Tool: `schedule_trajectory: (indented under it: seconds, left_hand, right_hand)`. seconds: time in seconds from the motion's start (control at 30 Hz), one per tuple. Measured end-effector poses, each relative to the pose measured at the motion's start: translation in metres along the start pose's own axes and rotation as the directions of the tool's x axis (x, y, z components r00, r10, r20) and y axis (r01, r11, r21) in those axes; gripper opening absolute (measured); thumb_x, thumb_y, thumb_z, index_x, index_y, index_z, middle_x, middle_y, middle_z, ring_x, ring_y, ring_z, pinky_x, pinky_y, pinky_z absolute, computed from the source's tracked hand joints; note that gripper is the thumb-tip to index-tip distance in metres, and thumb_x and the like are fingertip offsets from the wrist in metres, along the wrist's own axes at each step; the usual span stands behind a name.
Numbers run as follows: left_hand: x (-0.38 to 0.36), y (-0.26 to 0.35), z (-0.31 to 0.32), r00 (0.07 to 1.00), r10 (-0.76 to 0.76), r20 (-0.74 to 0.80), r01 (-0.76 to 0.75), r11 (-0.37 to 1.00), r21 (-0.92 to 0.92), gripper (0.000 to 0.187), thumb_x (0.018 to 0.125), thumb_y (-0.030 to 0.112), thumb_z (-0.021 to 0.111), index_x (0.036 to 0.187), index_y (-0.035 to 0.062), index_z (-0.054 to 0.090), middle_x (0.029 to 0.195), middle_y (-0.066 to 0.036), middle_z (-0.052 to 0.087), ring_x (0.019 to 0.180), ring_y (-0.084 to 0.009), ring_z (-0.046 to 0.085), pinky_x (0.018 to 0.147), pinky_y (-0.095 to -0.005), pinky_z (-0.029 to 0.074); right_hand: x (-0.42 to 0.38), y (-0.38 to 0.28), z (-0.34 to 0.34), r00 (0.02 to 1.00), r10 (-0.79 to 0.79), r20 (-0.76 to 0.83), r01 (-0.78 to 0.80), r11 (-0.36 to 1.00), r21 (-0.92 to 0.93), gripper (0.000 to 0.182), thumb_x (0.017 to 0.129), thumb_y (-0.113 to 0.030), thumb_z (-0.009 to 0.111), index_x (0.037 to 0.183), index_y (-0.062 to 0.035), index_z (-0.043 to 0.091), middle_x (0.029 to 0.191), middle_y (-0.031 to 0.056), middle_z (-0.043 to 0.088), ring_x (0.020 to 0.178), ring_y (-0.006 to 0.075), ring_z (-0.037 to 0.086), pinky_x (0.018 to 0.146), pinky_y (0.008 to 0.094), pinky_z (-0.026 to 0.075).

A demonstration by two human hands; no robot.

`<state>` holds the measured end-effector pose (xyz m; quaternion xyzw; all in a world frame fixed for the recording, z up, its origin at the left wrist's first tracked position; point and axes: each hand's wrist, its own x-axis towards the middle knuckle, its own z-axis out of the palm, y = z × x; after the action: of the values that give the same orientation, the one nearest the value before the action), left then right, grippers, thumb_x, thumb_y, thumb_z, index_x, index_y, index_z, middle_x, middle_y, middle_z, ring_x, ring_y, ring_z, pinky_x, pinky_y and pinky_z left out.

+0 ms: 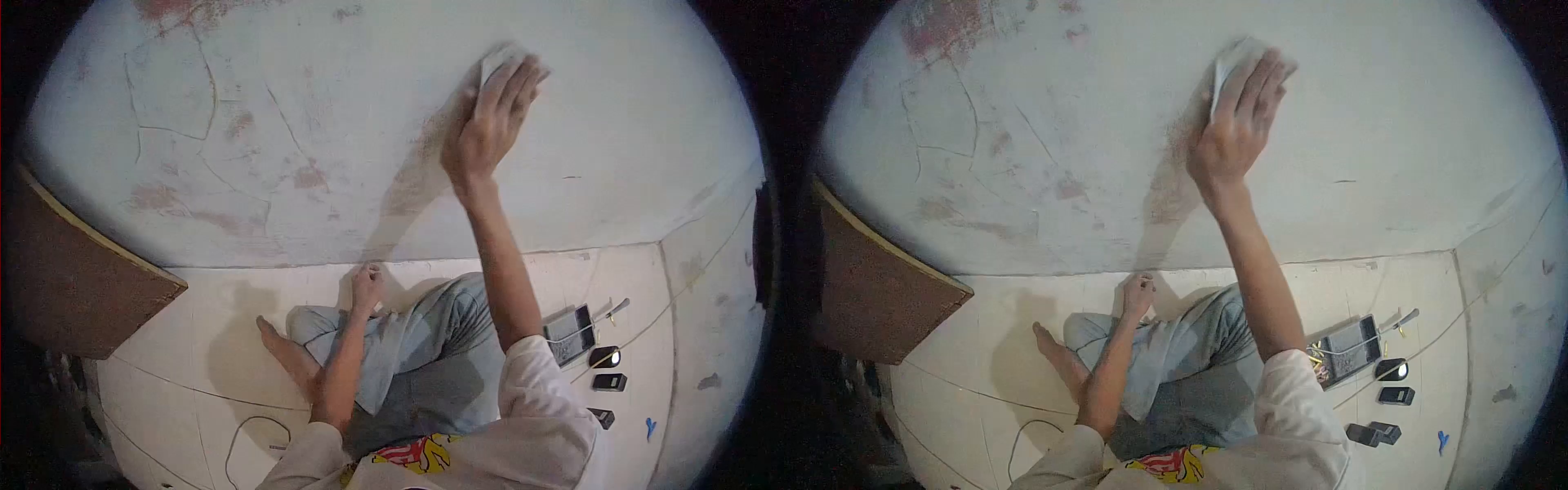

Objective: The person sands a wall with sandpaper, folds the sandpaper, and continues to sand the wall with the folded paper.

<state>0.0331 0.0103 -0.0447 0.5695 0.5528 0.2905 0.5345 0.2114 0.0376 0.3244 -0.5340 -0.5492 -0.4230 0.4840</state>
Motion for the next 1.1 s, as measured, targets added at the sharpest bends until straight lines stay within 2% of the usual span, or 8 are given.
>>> schedule_trajectory:
  seconds: [0.07, 0.2, 0.47, 0.6, 0.73, 0.87, 1.03, 1.1]
  left_hand:
    - [0.004, 0.002, 0.000, 0.970, 0.233, -0.065, -0.220, 0.962, 0.165, 0.021, 0.082, 0.013, 0.059, 0.099, 0.0008, 0.060, 0.086, -0.018, 0.066, 0.081, -0.0317, 0.065, 0.073, -0.0403, 0.050]
    - [-0.002, -0.001, 0.000, 0.981, 0.186, -0.059, -0.179, 0.978, 0.109, 0.020, 0.083, 0.013, 0.058, 0.098, 0.0009, 0.059, 0.086, -0.018, 0.066, 0.079, -0.0314, 0.065, 0.073, -0.0401, 0.050]
    - [-0.013, 0.024, -0.011, 0.985, 0.172, -0.019, -0.163, 0.956, 0.243, 0.018, 0.082, 0.010, 0.056, 0.097, 0.0004, 0.059, 0.081, -0.018, 0.066, 0.077, -0.0310, 0.065, 0.070, -0.0393, 0.050]
    - [-0.007, 0.010, -0.008, 0.966, 0.244, -0.080, -0.230, 0.961, 0.152, 0.018, 0.082, 0.009, 0.056, 0.097, -0.0001, 0.059, 0.079, -0.018, 0.066, 0.075, -0.0300, 0.065, 0.068, -0.0393, 0.050]
    - [-0.019, 0.030, -0.010, 0.967, 0.254, -0.030, -0.246, 0.954, 0.169, 0.018, 0.081, 0.009, 0.057, 0.096, -0.0002, 0.058, 0.082, -0.016, 0.066, 0.075, -0.0256, 0.065, 0.067, -0.0372, 0.050]
    - [-0.019, 0.025, -0.005, 0.973, 0.230, 0.019, -0.230, 0.969, 0.088, 0.018, 0.081, 0.009, 0.057, 0.097, 0.0007, 0.058, 0.080, -0.014, 0.067, 0.072, -0.0232, 0.065, 0.067, -0.0355, 0.050]
    - [-0.003, 0.018, -0.002, 0.985, 0.171, 0.022, -0.173, 0.974, 0.148, 0.018, 0.081, 0.008, 0.057, 0.098, 0.0028, 0.059, 0.081, -0.015, 0.066, 0.073, -0.0249, 0.064, 0.068, -0.0365, 0.050]
    - [-0.008, 0.012, -0.005, 0.993, 0.115, 0.019, -0.117, 0.974, 0.193, 0.018, 0.080, 0.007, 0.057, 0.098, 0.0034, 0.059, 0.082, -0.015, 0.066, 0.074, -0.0257, 0.064, 0.069, -0.0370, 0.050]
  right_hand:
    - [-0.052, -0.005, 0.009, 0.994, 0.045, 0.103, -0.046, 0.999, 0.007, 0.061, 0.089, -0.012, 0.046, 0.140, 0.0119, 0.023, 0.149, 0.0305, 0.014, 0.139, 0.0475, 0.009, 0.111, 0.0558, 0.013]
    - [-0.182, -0.033, -0.005, 0.826, 0.013, 0.563, -0.032, 0.999, 0.025, 0.054, 0.084, -0.002, 0.044, 0.133, 0.0161, 0.033, 0.144, 0.0344, 0.024, 0.135, 0.0517, 0.020, 0.108, 0.0562, 0.025]
    - [0.007, -0.017, 0.000, 1.000, 0.012, 0.012, -0.012, 1.000, 0.021, 0.065, 0.088, -0.016, 0.051, 0.141, 0.0104, 0.023, 0.149, 0.0299, 0.017, 0.139, 0.0449, 0.012, 0.111, 0.0547, 0.016]
    - [-0.040, -0.012, 0.007, 0.994, 0.000, 0.106, 0.002, 1.000, -0.016, 0.063, 0.088, -0.016, 0.052, 0.138, 0.0136, 0.027, 0.145, 0.0333, 0.022, 0.137, 0.0491, 0.015, 0.110, 0.0553, 0.019]
    - [-0.189, -0.027, -0.003, 0.845, 0.045, 0.533, -0.047, 0.999, -0.010, 0.056, 0.088, -0.013, 0.050, 0.133, 0.0156, 0.034, 0.138, 0.0382, 0.030, 0.133, 0.0521, 0.024, 0.107, 0.0562, 0.025]
    - [-0.168, -0.016, 0.002, 0.885, -0.029, 0.465, 0.013, 0.999, 0.038, 0.053, 0.089, -0.011, 0.046, 0.135, 0.0143, 0.032, 0.143, 0.0351, 0.026, 0.135, 0.0513, 0.019, 0.109, 0.0560, 0.022]
    - [-0.016, -0.025, -0.005, 0.995, 0.012, 0.103, -0.012, 1.000, -0.002, 0.051, 0.091, -0.013, 0.047, 0.134, 0.0124, 0.035, 0.146, 0.0296, 0.025, 0.139, 0.0415, 0.017, 0.110, 0.0538, 0.023]
    - [-0.020, -0.019, 0.000, 0.990, -0.011, 0.143, 0.015, 1.000, -0.024, 0.058, 0.093, -0.020, 0.043, 0.138, 0.0132, 0.027, 0.146, 0.0319, 0.021, 0.137, 0.0491, 0.015, 0.110, 0.0548, 0.020]
